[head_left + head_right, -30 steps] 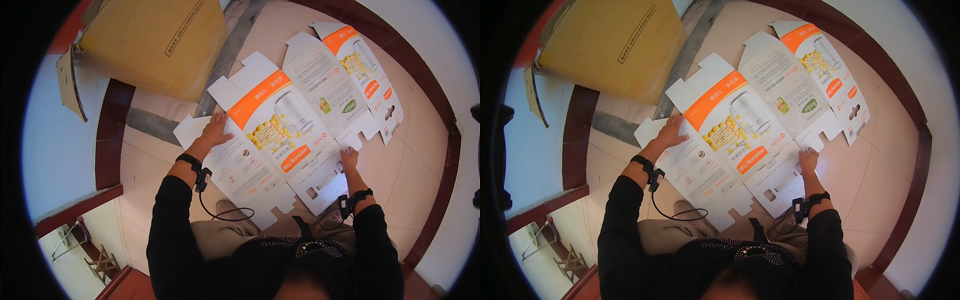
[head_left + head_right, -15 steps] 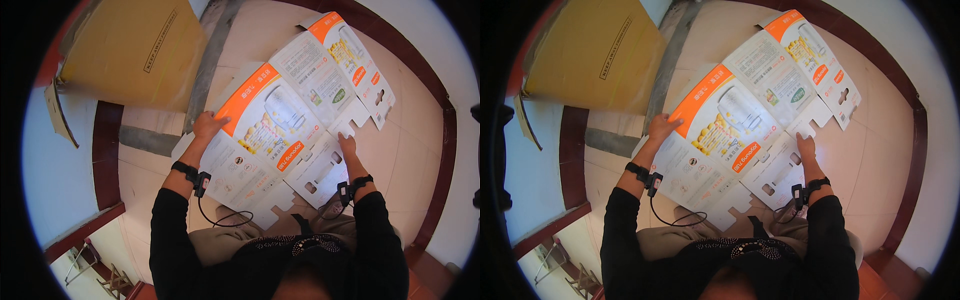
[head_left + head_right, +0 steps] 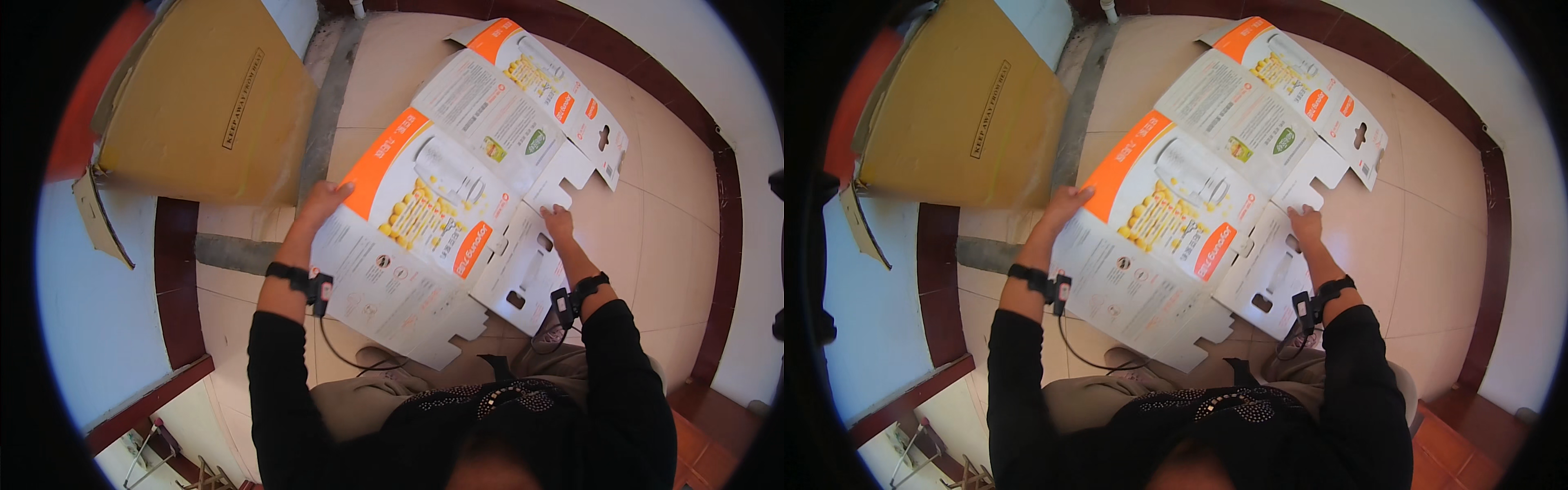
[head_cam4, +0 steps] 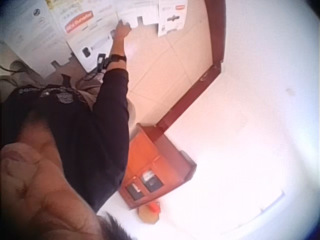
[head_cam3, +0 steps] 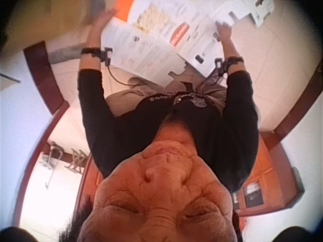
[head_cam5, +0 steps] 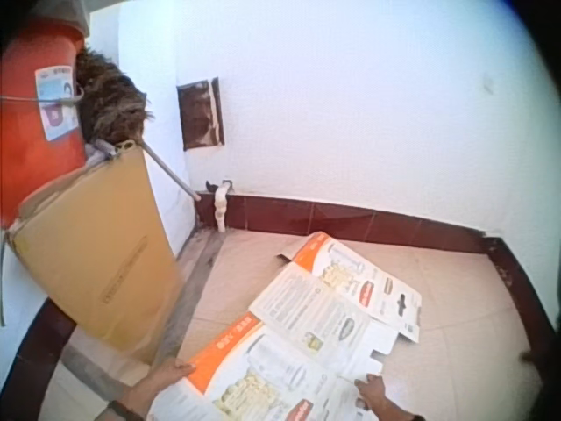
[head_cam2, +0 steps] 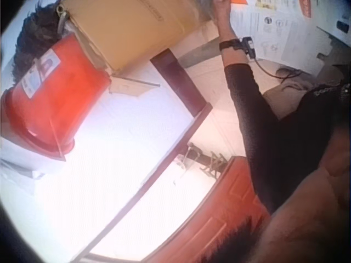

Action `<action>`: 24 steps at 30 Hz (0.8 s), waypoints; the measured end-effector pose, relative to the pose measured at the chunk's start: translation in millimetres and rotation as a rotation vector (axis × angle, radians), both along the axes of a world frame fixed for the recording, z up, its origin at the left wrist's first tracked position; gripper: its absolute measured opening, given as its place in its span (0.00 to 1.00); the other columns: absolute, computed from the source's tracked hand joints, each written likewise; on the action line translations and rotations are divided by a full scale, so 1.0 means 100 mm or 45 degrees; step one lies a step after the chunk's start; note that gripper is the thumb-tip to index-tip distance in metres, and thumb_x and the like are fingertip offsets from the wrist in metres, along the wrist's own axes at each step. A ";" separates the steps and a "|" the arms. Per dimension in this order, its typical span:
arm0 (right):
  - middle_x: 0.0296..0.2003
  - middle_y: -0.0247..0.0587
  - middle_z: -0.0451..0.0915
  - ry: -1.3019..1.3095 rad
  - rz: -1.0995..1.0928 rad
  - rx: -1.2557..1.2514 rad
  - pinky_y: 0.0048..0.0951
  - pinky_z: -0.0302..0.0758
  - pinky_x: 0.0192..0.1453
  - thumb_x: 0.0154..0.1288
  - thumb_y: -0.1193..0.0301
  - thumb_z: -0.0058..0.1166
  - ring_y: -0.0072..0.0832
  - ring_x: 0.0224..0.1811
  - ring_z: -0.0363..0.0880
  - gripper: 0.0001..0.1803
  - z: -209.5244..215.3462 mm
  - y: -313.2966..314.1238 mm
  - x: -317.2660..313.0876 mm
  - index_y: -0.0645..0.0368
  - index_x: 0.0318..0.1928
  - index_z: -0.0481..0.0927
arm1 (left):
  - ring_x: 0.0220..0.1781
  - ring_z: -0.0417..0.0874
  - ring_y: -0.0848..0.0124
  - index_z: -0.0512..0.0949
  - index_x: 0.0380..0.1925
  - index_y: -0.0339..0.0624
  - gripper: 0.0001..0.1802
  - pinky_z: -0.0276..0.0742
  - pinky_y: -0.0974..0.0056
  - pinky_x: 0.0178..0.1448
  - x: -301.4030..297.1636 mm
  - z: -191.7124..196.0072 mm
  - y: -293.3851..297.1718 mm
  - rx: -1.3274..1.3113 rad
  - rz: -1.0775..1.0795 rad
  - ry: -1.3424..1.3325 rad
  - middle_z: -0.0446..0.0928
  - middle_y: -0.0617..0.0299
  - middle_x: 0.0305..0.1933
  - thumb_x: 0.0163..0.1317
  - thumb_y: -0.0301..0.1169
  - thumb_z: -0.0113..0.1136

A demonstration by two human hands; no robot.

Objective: The person removes foam inserts from a cardboard box, then folds and assembles a flat Joyoung appliance box on the floor and later on a kitchen counter. The person places the assembled box into a larger shipping box and adds an orange bucket containing fabric scraps.

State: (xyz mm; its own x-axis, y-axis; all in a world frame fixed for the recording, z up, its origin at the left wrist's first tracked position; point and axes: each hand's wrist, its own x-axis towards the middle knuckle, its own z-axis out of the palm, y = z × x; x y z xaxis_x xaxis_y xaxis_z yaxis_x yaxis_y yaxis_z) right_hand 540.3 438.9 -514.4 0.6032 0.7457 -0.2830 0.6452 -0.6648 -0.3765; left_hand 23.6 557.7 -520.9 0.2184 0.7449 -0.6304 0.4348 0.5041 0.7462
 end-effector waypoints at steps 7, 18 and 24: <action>0.51 0.64 0.72 -0.168 -0.017 0.066 0.40 0.67 0.60 0.49 0.56 0.63 0.51 0.56 0.70 0.35 0.59 -0.12 0.41 0.71 0.51 0.74 | 0.30 0.82 0.65 0.80 0.31 0.31 0.27 0.74 0.61 0.36 0.87 0.09 -0.18 0.099 -0.071 0.324 0.80 0.49 0.26 0.60 0.50 0.54; 0.55 0.65 0.67 0.076 -0.693 -0.274 0.45 0.65 0.61 0.53 0.44 0.51 0.52 0.59 0.65 0.41 -0.97 -1.56 -0.52 0.69 0.53 0.72 | 0.35 0.81 0.68 0.78 0.39 0.27 0.22 0.76 0.64 0.39 -0.16 -0.71 -1.00 -0.161 0.146 -0.507 0.81 0.51 0.37 0.61 0.40 0.58; 0.57 0.55 0.69 0.732 -1.142 -0.186 0.47 0.64 0.62 0.54 0.37 0.47 0.47 0.59 0.67 0.46 -1.27 -2.17 0.29 0.66 0.58 0.69 | 0.39 0.82 0.64 0.75 0.44 0.26 0.25 0.78 0.61 0.45 0.78 -1.25 -1.59 -0.381 0.151 -0.659 0.79 0.48 0.44 0.63 0.42 0.57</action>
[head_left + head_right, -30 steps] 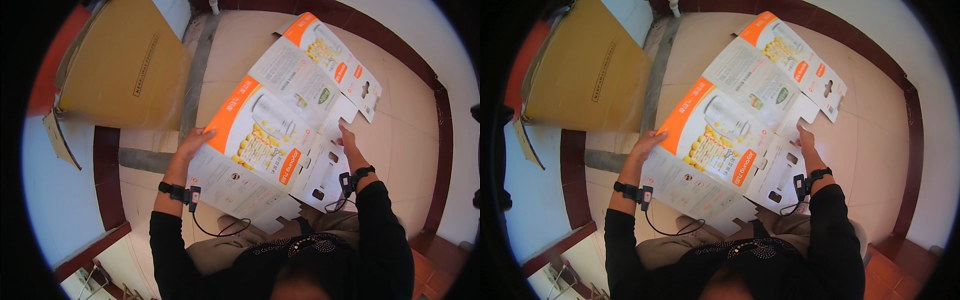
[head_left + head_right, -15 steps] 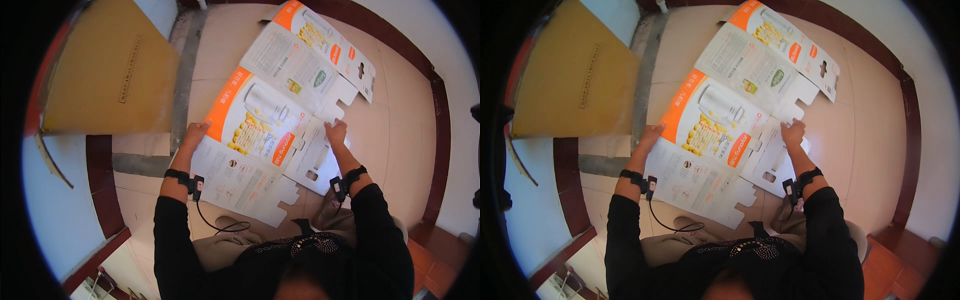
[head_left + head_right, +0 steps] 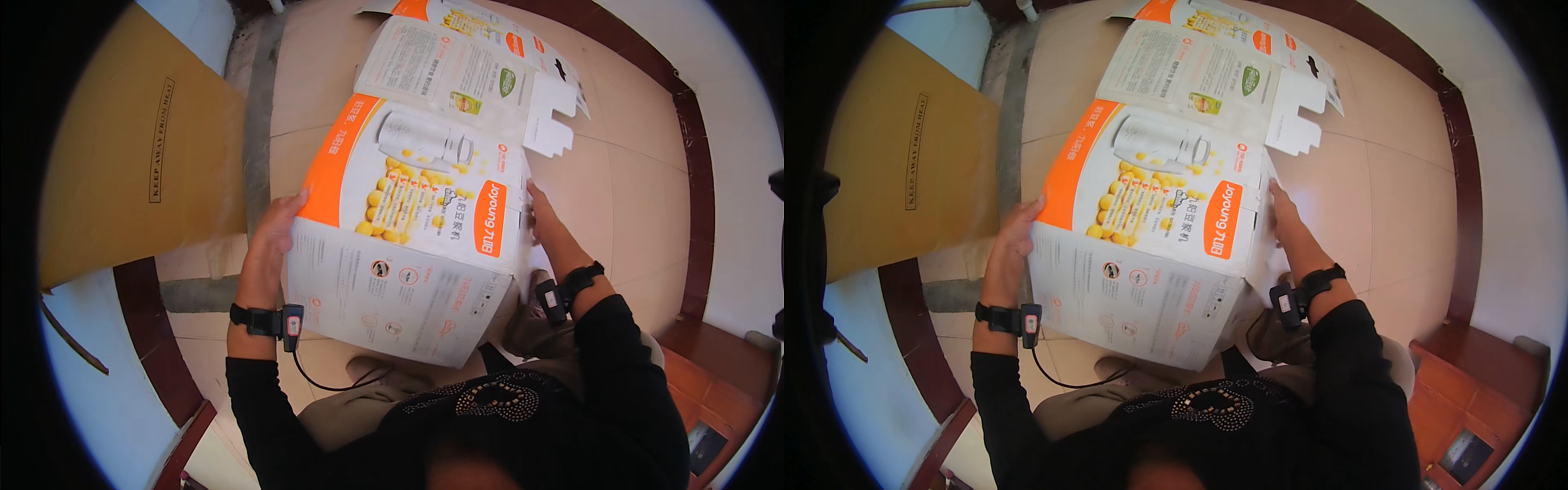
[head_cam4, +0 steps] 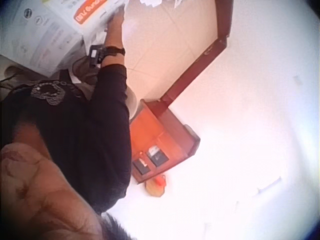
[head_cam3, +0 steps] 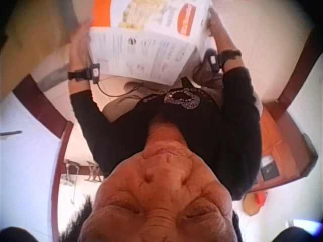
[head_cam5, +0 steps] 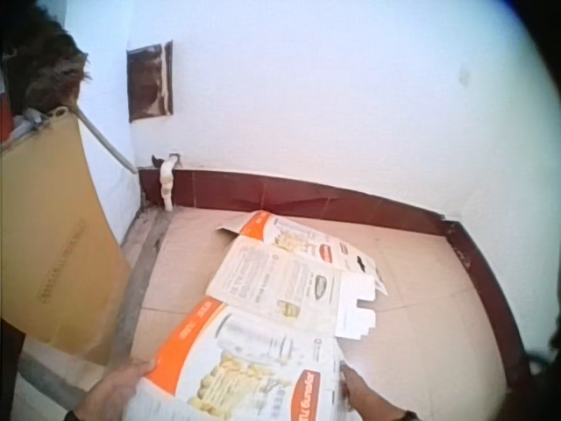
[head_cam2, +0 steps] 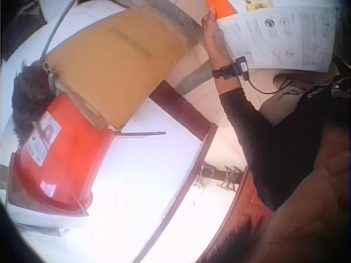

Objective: The person removes foam inserts from a cardboard box, then folds and assembles a flat Joyoung appliance box on the floor and later on a kitchen counter. The person places the assembled box into a larger shipping box and adds an orange bucket containing fabric scraps.

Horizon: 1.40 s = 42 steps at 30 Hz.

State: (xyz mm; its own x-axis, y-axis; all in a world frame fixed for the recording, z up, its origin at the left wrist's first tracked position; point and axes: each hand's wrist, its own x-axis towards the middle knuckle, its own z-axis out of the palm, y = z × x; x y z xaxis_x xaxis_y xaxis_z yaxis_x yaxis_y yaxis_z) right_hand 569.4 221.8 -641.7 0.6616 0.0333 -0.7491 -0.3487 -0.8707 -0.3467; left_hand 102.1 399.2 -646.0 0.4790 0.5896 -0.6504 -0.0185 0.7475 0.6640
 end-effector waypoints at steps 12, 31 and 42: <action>0.62 0.47 0.63 1.027 0.470 1.318 0.66 0.51 0.62 0.58 0.37 0.44 0.43 0.62 0.62 0.48 0.90 -0.21 1.85 0.58 0.67 0.55 | 0.39 0.81 0.66 0.76 0.44 0.28 0.25 0.77 0.63 0.44 2.31 -0.25 -0.39 0.173 0.094 0.364 0.80 0.50 0.42 0.65 0.45 0.52; 0.48 0.58 0.76 -0.223 -0.011 0.542 0.35 0.74 0.49 0.56 0.65 0.58 0.41 0.48 0.77 0.30 0.94 1.73 -1.17 0.79 0.52 0.68 | 0.33 0.77 0.72 0.76 0.42 0.27 0.28 0.74 0.68 0.40 -0.33 1.22 1.39 0.257 -0.127 0.593 0.79 0.55 0.38 0.64 0.48 0.52; 0.51 0.59 0.70 -0.817 0.383 0.034 0.42 0.67 0.59 0.54 0.50 0.56 0.49 0.54 0.71 0.40 1.50 1.32 -1.44 0.67 0.58 0.66 | 0.27 0.77 0.65 0.76 0.25 0.32 0.32 0.72 0.60 0.34 0.18 1.30 1.62 0.722 -0.265 1.043 0.77 0.54 0.25 0.63 0.55 0.46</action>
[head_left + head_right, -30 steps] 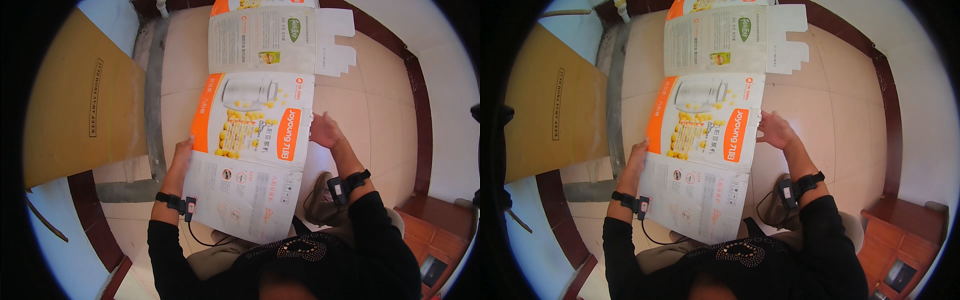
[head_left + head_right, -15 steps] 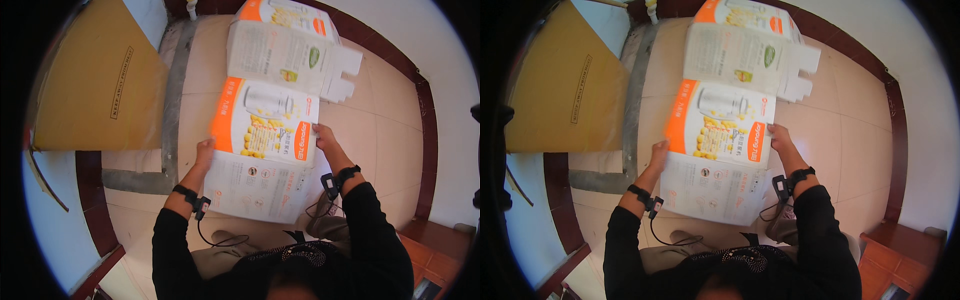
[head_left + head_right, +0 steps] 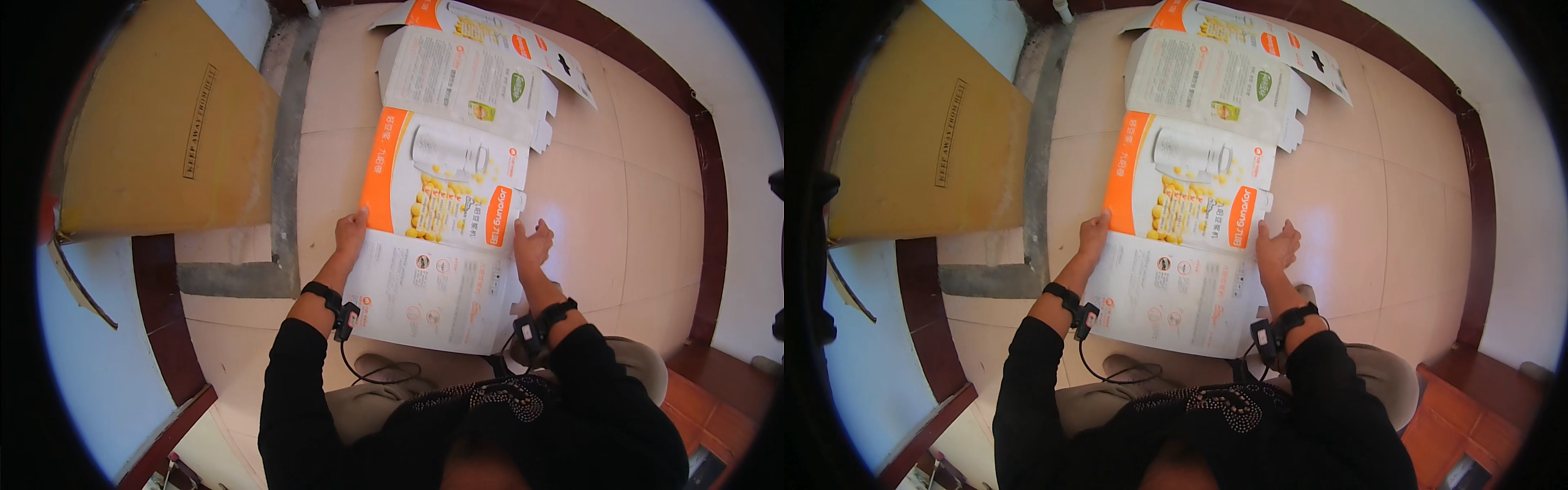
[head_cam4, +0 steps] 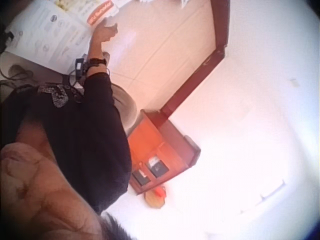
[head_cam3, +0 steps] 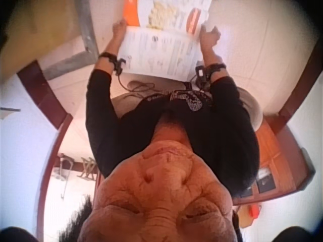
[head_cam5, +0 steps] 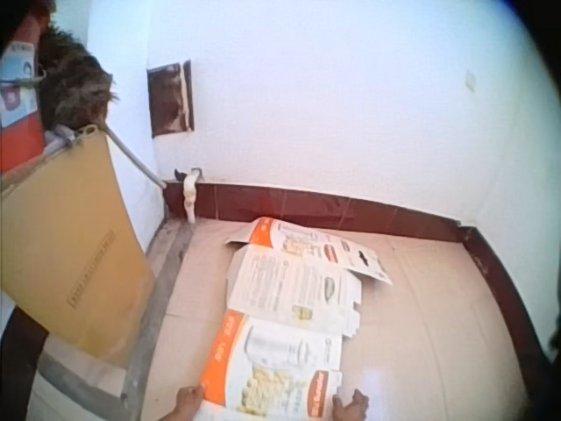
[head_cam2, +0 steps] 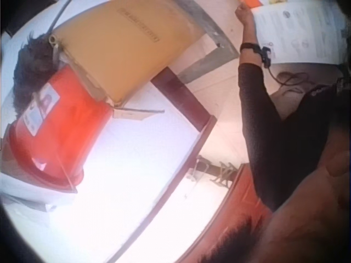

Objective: The person removes foam inserts from a cardboard box, then folds and assembles a flat Joyoung appliance box on the floor and later on a kitchen counter. The person places the assembled box into a larger shipping box and adds an orange bucket containing fabric scraps.

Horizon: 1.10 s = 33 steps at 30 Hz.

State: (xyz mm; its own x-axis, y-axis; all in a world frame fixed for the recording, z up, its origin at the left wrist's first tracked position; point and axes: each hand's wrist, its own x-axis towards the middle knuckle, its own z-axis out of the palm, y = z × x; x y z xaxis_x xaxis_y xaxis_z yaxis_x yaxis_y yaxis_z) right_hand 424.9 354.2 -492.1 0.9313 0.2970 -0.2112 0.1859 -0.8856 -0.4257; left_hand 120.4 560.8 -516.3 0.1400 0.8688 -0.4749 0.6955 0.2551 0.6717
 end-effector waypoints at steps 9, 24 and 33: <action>0.43 0.63 0.77 0.680 -0.181 -0.063 0.42 0.73 0.52 0.45 0.47 0.64 0.47 0.47 0.78 0.40 -0.11 -0.33 -0.33 0.74 0.46 0.76 | 0.40 0.80 0.48 0.79 0.30 0.29 0.39 0.73 0.53 0.45 0.03 0.02 -0.04 0.032 -0.109 0.274 0.79 0.41 0.35 0.63 0.59 0.35; 0.37 0.48 0.80 1.334 -0.491 0.996 0.32 0.76 0.35 0.56 0.70 0.61 0.33 0.33 0.80 0.21 -0.15 -0.32 -0.56 0.75 0.44 0.75 | 0.31 0.76 0.73 0.78 0.36 0.27 0.31 0.73 0.66 0.38 -0.11 -0.19 0.13 -0.092 0.112 -0.633 0.79 0.57 0.32 0.65 0.52 0.47; 0.34 0.47 0.80 1.180 -0.621 0.712 0.34 0.77 0.35 0.55 0.74 0.62 0.33 0.31 0.80 0.17 -0.04 -0.18 -0.61 0.74 0.41 0.76 | 0.43 0.78 0.66 0.74 0.48 0.26 0.33 0.74 0.63 0.48 -0.16 0.12 0.27 -0.436 -0.064 -0.253 0.77 0.49 0.45 0.65 0.52 0.48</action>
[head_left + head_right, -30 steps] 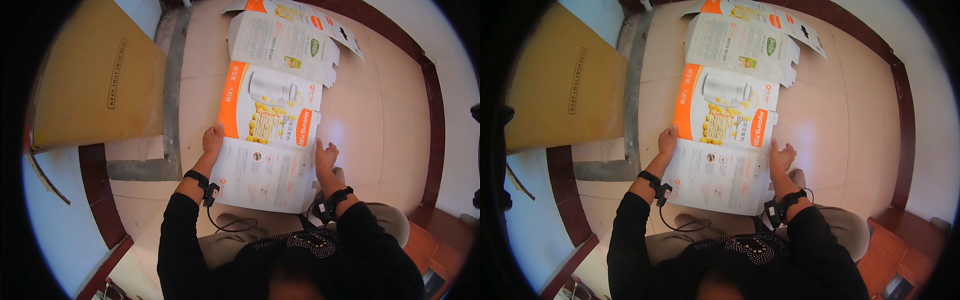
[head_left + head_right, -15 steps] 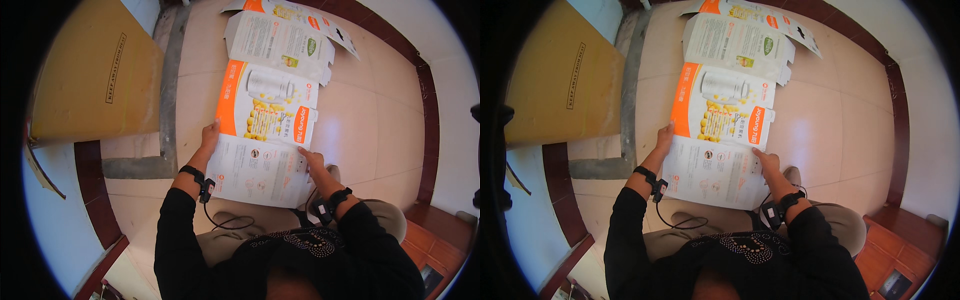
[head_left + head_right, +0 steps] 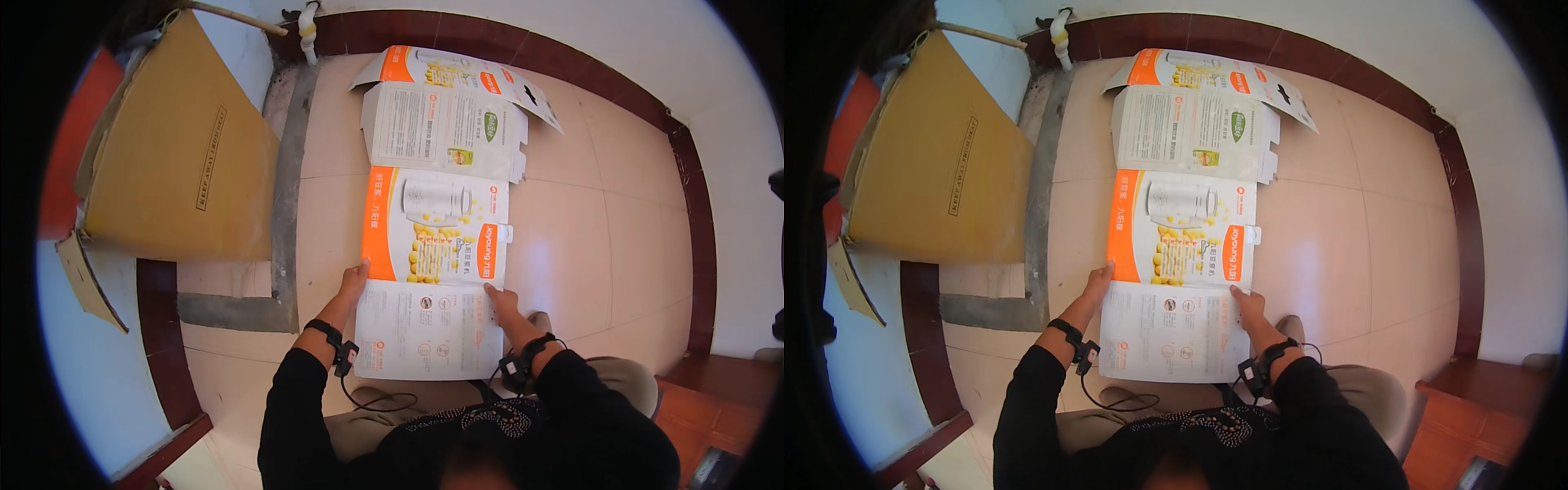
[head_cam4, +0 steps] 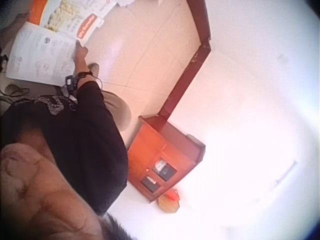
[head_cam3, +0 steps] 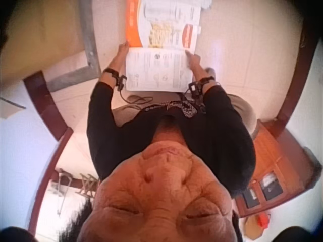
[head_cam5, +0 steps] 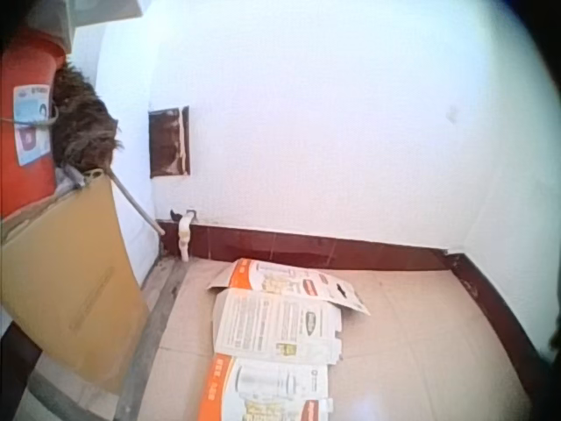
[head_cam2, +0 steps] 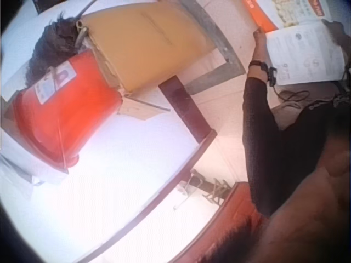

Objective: The person removes foam inserts from a cardboard box, then folds and assembles a flat Joyoung appliance box on the floor and later on a kitchen counter. The person places the assembled box into a larger shipping box and adds an orange bucket containing fabric scraps.

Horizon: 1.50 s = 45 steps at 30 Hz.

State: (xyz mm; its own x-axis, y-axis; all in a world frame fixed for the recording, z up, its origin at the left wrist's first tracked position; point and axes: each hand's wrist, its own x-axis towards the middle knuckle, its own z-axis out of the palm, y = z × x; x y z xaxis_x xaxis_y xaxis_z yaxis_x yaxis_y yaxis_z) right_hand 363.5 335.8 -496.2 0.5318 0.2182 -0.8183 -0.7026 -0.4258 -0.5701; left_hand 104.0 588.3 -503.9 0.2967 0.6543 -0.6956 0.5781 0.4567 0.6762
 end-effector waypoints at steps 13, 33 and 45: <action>0.32 0.50 0.80 -0.230 0.086 -0.024 0.32 0.73 0.32 0.51 0.58 0.65 0.31 0.27 0.77 0.28 0.21 0.21 0.13 0.77 0.37 0.77 | 0.34 0.79 0.66 0.77 0.38 0.28 0.22 0.73 0.61 0.41 0.28 0.13 -0.05 0.341 0.205 0.025 0.80 0.55 0.32 0.65 0.40 0.48; 0.26 0.39 0.76 -0.314 0.309 -0.025 0.30 0.69 0.29 0.54 0.52 0.59 0.25 0.25 0.72 0.25 -0.86 0.79 -0.08 0.66 0.34 0.76 | 0.26 0.67 0.80 0.76 0.27 0.31 0.15 0.66 0.71 0.29 -0.37 -0.35 0.05 0.427 0.281 -0.436 0.72 0.68 0.25 0.65 0.35 0.53; 0.39 0.28 0.76 0.302 0.583 0.108 0.37 0.63 0.43 0.62 0.41 0.43 0.23 0.40 0.69 0.27 -0.02 -0.37 -0.76 0.45 0.51 0.72 | 0.16 0.65 0.68 0.74 0.22 0.34 0.15 0.65 0.61 0.24 -0.60 1.60 -0.65 1.104 -0.090 -0.153 0.66 0.49 0.17 0.58 0.37 0.59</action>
State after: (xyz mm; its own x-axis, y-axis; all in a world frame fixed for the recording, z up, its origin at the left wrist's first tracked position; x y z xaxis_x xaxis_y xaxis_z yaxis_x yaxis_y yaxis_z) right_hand 287.3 298.9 -498.0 0.1689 0.4557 -0.8740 -0.5693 -0.6787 -0.4639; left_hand 44.0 523.1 -344.3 0.3957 0.9152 0.0768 0.4884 -0.2805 0.8263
